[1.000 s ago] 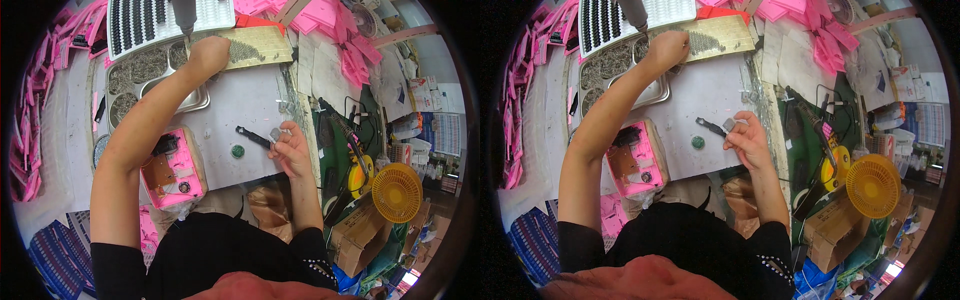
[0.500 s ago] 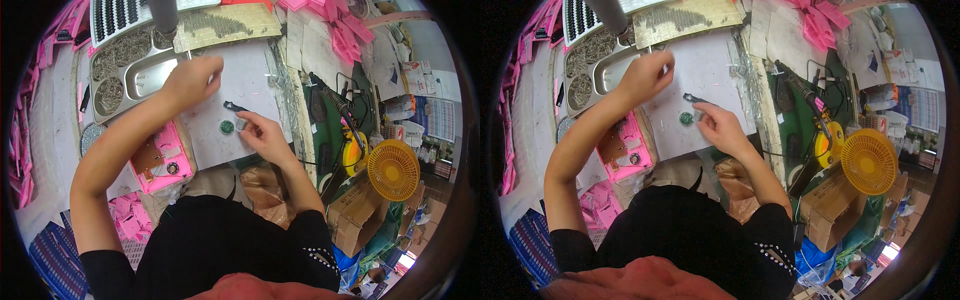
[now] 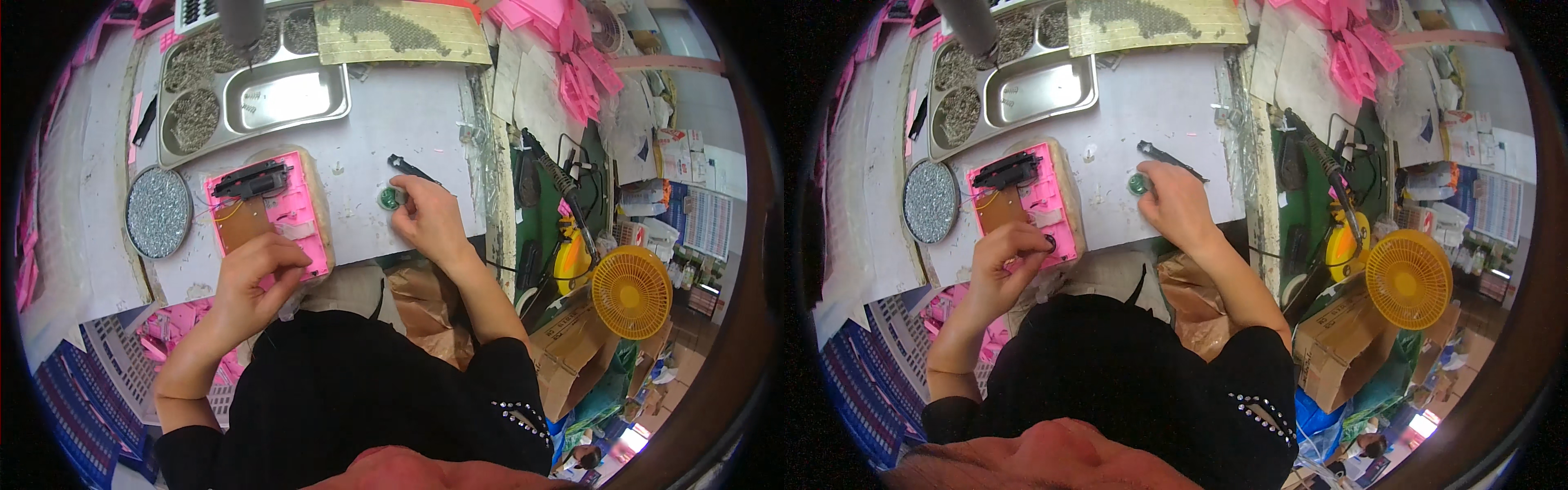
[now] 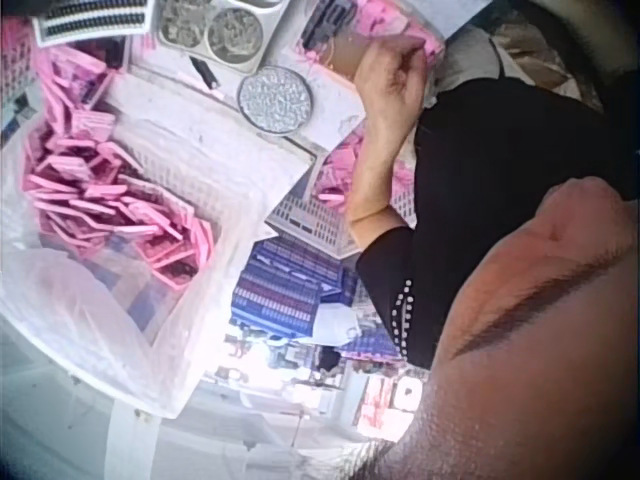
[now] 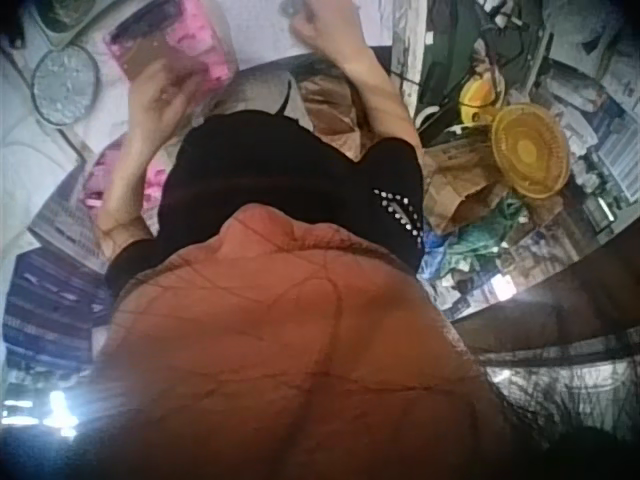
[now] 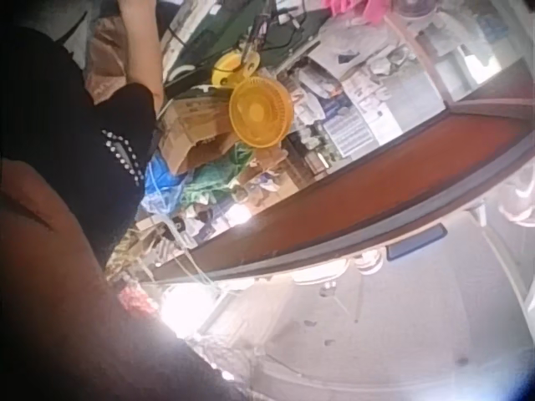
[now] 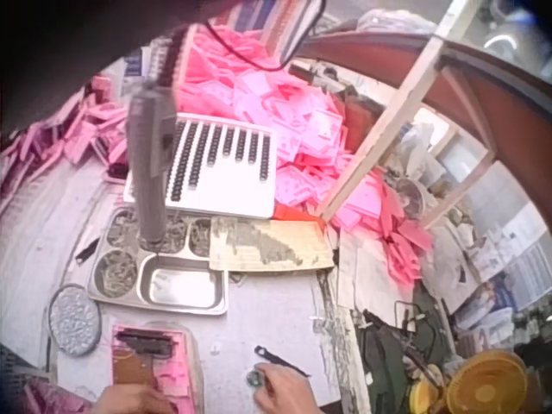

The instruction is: Assembling internal components into pink plastic toy casings using a soldering iron and an electric screwdriver.

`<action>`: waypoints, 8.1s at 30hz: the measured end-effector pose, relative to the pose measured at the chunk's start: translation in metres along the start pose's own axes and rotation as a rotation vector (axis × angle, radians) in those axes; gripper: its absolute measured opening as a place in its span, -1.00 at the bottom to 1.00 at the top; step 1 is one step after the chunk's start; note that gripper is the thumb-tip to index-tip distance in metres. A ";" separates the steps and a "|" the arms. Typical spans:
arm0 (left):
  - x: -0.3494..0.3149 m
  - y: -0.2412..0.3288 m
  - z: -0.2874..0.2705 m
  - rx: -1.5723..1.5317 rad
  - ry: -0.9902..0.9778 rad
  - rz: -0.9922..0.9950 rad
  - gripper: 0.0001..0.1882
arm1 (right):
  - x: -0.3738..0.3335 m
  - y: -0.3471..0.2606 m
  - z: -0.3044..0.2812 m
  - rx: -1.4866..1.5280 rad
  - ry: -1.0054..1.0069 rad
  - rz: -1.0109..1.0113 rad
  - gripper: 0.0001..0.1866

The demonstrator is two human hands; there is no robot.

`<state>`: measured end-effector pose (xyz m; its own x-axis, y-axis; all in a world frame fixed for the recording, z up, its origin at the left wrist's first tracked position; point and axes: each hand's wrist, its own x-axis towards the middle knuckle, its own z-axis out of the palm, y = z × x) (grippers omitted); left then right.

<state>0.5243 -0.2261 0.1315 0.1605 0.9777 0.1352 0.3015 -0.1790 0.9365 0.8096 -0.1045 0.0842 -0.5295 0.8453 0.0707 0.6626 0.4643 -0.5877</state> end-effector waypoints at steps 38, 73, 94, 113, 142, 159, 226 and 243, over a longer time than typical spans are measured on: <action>-0.024 -0.019 0.025 -0.030 0.279 0.153 -0.73 | -0.013 -0.092 0.024 0.688 -0.198 -0.154 -0.57; -0.029 -0.047 -0.045 0.876 0.316 0.049 -0.77 | 0.059 -0.083 0.030 0.124 -0.148 -0.428 -0.71; -0.023 -0.044 -0.036 0.681 0.409 0.042 -0.77 | 0.072 -0.083 0.044 0.037 -0.143 -0.477 -0.71; 0.066 -0.033 -0.014 0.987 0.101 0.287 -0.85 | 0.028 -0.048 0.001 0.168 0.172 -0.379 -0.66; 0.031 -0.046 -0.014 0.971 0.109 0.238 -0.83 | 0.023 -0.045 0.000 0.188 0.195 -0.403 -0.64; 0.012 -0.040 -0.029 0.844 0.004 0.197 -0.71 | 0.060 -0.066 0.039 0.118 0.048 -0.516 -0.65; -0.021 -0.012 -0.036 0.439 0.478 0.271 -0.67 | 0.073 -0.095 0.061 0.246 0.134 -0.508 -0.77; 0.038 -0.015 -0.034 -0.073 0.095 -0.308 -0.88 | 0.076 -0.071 0.060 0.480 0.102 -0.430 -0.80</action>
<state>0.4936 -0.1829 0.1338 -0.0176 0.9911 -0.1319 0.2536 0.1321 0.9582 0.6902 -0.0887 0.0825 -0.6261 0.6426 0.4417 0.0803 0.6166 -0.7831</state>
